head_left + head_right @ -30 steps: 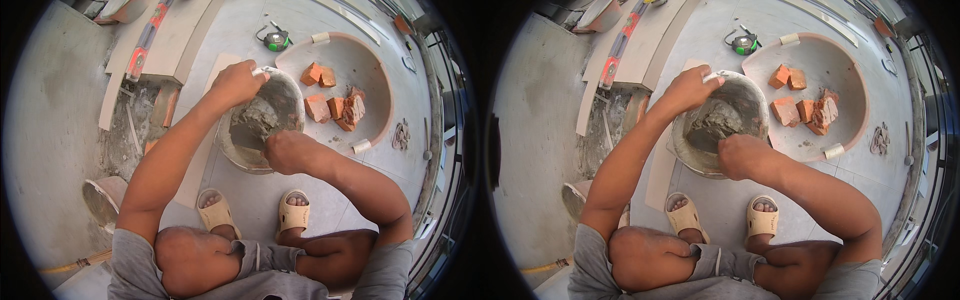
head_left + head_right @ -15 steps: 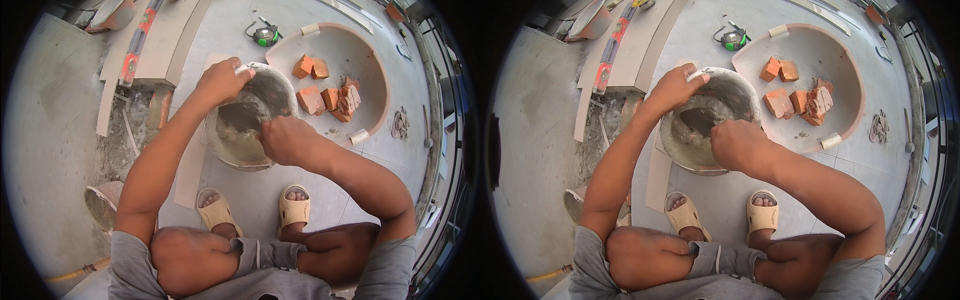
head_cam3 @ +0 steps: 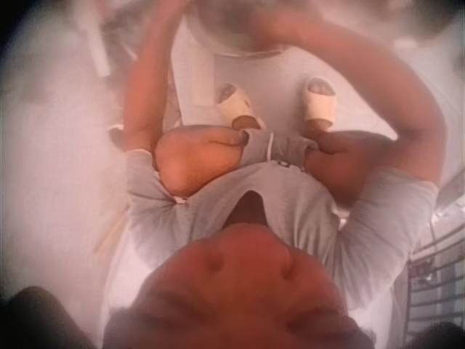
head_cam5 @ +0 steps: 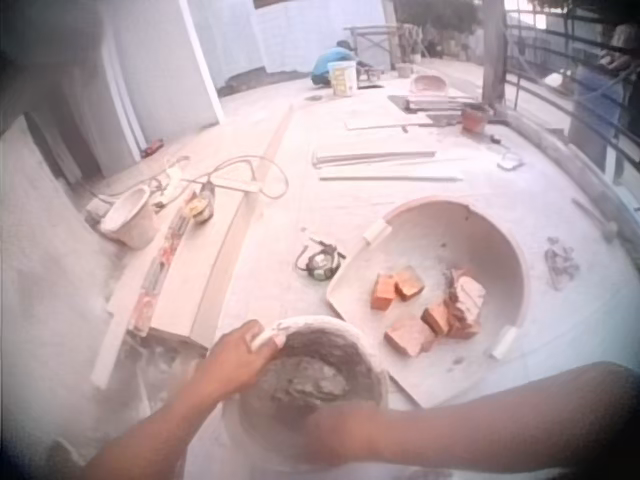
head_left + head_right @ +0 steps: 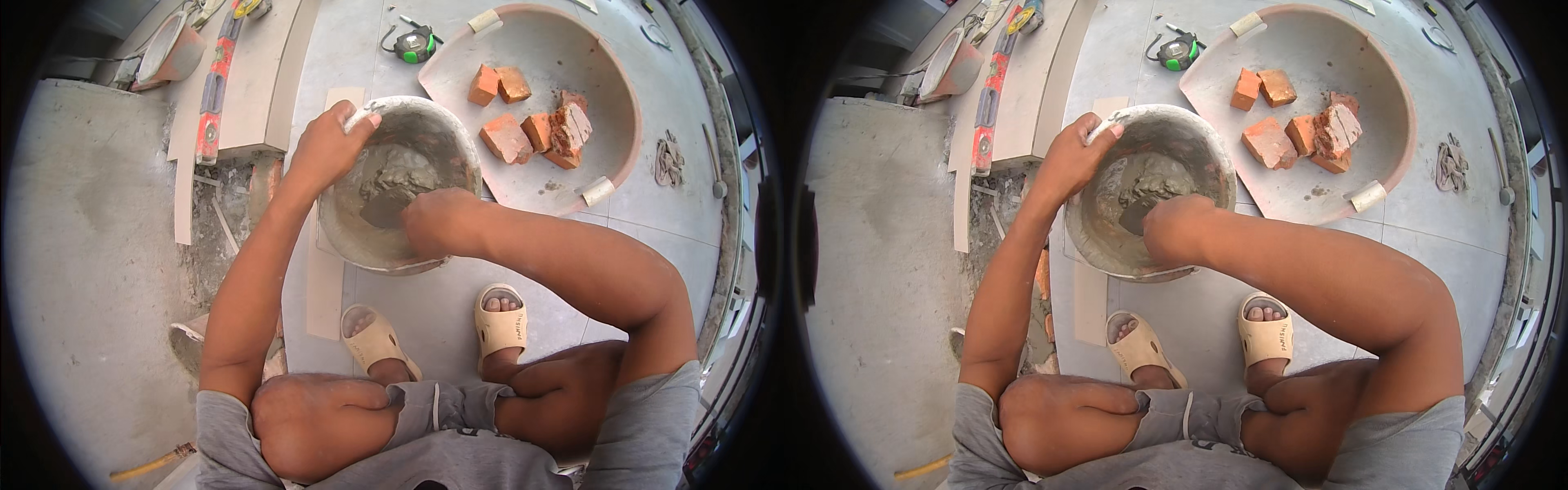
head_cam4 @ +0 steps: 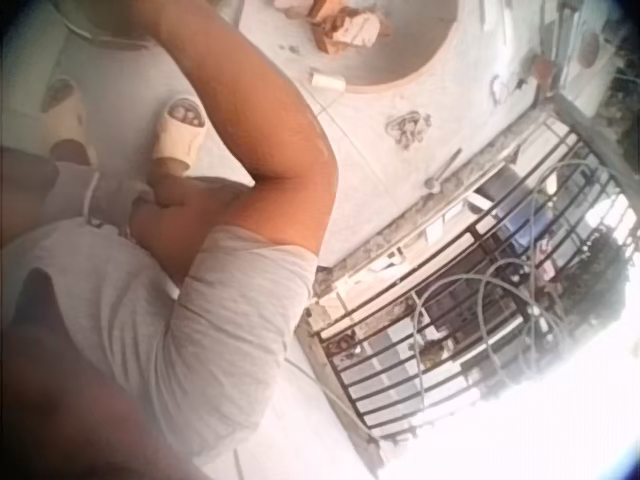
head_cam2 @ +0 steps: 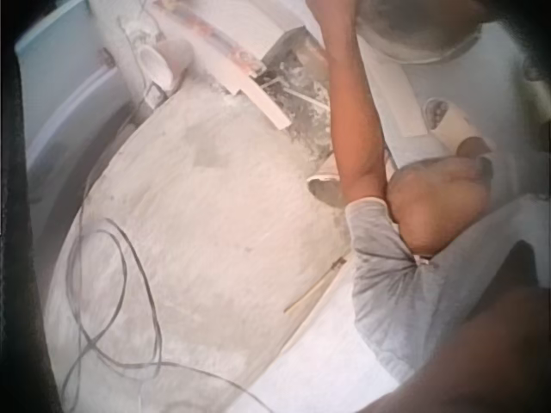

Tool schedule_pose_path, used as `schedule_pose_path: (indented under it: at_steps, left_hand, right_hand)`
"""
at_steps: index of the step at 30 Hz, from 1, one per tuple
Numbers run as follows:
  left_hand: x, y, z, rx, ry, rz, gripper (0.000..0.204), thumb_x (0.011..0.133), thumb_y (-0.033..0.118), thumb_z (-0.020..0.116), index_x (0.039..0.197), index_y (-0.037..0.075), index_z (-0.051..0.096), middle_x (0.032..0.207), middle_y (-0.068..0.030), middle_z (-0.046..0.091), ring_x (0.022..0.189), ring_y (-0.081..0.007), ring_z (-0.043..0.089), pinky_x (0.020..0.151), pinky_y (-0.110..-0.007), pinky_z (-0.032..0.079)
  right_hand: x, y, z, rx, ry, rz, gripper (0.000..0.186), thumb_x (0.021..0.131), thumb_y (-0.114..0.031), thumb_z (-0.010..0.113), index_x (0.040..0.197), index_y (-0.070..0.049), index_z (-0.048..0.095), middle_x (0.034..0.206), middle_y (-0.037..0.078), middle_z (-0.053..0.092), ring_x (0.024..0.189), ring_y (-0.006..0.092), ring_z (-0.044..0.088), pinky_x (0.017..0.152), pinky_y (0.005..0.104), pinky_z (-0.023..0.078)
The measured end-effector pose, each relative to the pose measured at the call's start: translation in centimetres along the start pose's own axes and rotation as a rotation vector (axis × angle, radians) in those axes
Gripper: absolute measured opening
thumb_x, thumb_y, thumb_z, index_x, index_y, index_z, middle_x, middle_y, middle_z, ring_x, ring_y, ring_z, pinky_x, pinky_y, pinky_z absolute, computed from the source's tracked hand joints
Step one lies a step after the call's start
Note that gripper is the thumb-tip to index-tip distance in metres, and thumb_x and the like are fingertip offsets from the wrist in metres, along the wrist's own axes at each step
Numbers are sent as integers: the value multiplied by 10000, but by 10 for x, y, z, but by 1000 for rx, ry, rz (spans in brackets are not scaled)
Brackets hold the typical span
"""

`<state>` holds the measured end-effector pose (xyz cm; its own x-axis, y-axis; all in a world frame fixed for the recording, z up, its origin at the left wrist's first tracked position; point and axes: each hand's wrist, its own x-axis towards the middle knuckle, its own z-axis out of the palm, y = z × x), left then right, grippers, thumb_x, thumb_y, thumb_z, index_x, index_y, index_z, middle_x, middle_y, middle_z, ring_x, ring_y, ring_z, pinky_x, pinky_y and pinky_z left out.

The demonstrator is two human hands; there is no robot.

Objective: The person scoops cement from a bucket using a trowel and spreads it onto the floor. They then place a rectangular tile onto the cement, press it down, and use a tape measure to check the spacing.

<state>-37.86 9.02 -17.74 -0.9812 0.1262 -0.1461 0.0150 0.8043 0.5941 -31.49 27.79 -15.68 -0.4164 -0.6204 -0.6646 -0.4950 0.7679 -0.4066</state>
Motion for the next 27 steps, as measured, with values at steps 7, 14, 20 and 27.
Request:
schedule_pose_path:
  at_steps: [7,14,20,27]
  left_hand:
    - [-6,-1,-6,-21,-15,-35,513,914,491,620,1019,-10,619,864,-253,680,865,-380,680,786,-447,498]
    - [3,0,-3,43,-38,-23,574,912,477,624,1170,-35,628,1032,-283,686,999,-401,675,874,-451,507]
    - [8,9,-2,19,-82,-33,602,912,478,626,1221,-38,620,1095,-286,680,1073,-410,657,929,-446,502]
    - [-3,17,-5,37,-52,-49,517,922,429,627,1185,-16,631,1081,-274,685,1051,-410,662,915,-474,512]
  right_hand:
    - [-17,7,-22,-124,34,61,329,856,-79,566,1155,13,666,1021,216,704,927,342,709,821,446,560]
    - [4,6,36,-475,524,-26,469,860,-77,574,1273,139,527,1008,229,622,758,307,693,612,358,565]
    - [2,13,61,-561,503,-26,388,848,-74,591,1189,110,576,924,211,624,727,302,691,577,350,558]
    - [-16,28,40,-311,293,-48,347,882,-77,555,1199,66,565,915,183,644,702,329,689,608,428,567]
